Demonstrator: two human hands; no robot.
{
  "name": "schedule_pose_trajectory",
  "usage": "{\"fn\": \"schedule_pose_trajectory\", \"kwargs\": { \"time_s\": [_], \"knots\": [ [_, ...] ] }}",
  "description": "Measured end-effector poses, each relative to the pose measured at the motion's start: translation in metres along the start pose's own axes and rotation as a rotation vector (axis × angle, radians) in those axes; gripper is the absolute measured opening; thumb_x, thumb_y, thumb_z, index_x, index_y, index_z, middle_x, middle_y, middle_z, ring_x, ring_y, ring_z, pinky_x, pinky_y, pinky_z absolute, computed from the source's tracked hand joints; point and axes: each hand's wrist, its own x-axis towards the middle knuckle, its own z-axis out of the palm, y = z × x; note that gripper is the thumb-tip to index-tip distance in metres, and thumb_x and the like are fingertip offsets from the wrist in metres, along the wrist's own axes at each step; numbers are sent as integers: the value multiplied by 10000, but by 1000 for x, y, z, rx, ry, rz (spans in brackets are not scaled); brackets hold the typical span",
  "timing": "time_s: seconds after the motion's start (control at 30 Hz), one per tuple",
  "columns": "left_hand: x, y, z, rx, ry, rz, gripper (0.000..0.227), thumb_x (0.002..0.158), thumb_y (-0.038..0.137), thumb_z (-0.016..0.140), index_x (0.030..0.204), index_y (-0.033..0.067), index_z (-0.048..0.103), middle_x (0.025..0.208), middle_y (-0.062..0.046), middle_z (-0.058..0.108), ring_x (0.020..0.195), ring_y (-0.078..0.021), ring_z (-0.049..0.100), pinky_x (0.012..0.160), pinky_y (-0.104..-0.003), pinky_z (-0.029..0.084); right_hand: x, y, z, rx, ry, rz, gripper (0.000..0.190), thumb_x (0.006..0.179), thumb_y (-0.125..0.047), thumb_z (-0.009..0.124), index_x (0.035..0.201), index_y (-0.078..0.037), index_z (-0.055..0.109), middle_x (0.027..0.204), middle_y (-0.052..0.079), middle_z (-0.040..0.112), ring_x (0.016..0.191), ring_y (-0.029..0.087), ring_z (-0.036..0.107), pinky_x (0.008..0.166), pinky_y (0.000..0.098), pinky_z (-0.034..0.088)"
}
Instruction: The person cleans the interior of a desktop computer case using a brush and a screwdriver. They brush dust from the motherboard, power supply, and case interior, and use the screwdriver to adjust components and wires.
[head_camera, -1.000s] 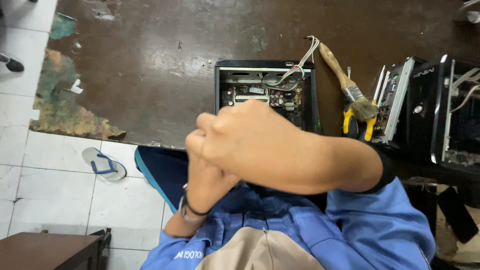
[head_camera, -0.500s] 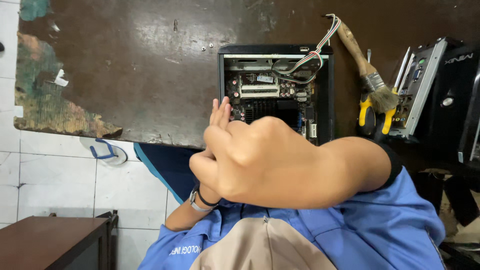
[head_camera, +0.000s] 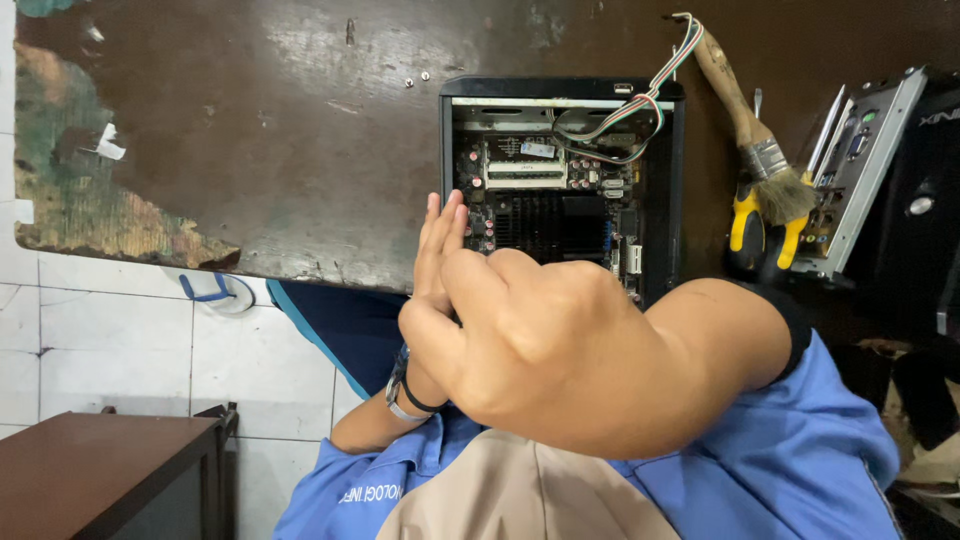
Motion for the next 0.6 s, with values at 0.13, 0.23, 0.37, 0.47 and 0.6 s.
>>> {"fn": "schedule_pose_trajectory", "kwargs": {
  "time_s": [0.13, 0.23, 0.37, 0.47, 0.6],
  "knots": [
    [1, 7, -4, -14, 11, 10, 478, 1129, 226, 380, 1570, 79, 270, 1653, -148, 289, 1599, -403, 192, 1360, -532, 190, -4, -1, 5, -36, -40, 78, 157, 917, -23, 557, 902, -124, 676, 727, 0, 476, 560, 137, 463, 449, 277, 260],
    [4, 25, -12, -32, 57, 107, 555, 1084, 287, 399, 1529, -28, 299, 1613, -229, 326, 1571, -468, 260, 1346, -593, 243, -9, 1, 14, -73, -104, 314, 213, 1034, -290, 680, 836, -246, 614, 685, 9, 423, 459, 196, 500, 373, 360, 304],
    [0, -10, 3, -97, 72, 41, 486, 1103, 238, 425, 1535, 35, 332, 1630, -178, 319, 1584, -417, 232, 1355, -553, 198, -4, -5, 5, -92, -18, 224, 205, 998, -167, 659, 808, -234, 624, 678, -18, 419, 488, 152, 447, 423, 319, 229],
    [-3, -24, 10, -108, 67, -30, 456, 1113, 168, 448, 1552, 100, 341, 1644, -116, 322, 1597, -347, 216, 1358, -496, 178, 3, -9, -8, -152, -63, 71, 513, 998, -534, 458, 892, -90, 692, 899, 127, 585, 534, 137, 509, 431, 271, 245],
    [1, 11, 0, 6, 87, 16, 530, 1085, 192, 541, 1558, 83, 328, 1641, -103, 330, 1603, -337, 230, 1364, -507, 223, 13, -9, -29, -178, -471, -28, 1240, 923, -957, 295, 1296, 197, 549, 976, 249, 743, 450, 55, 625, 312, 245, 376]
  ]
}}
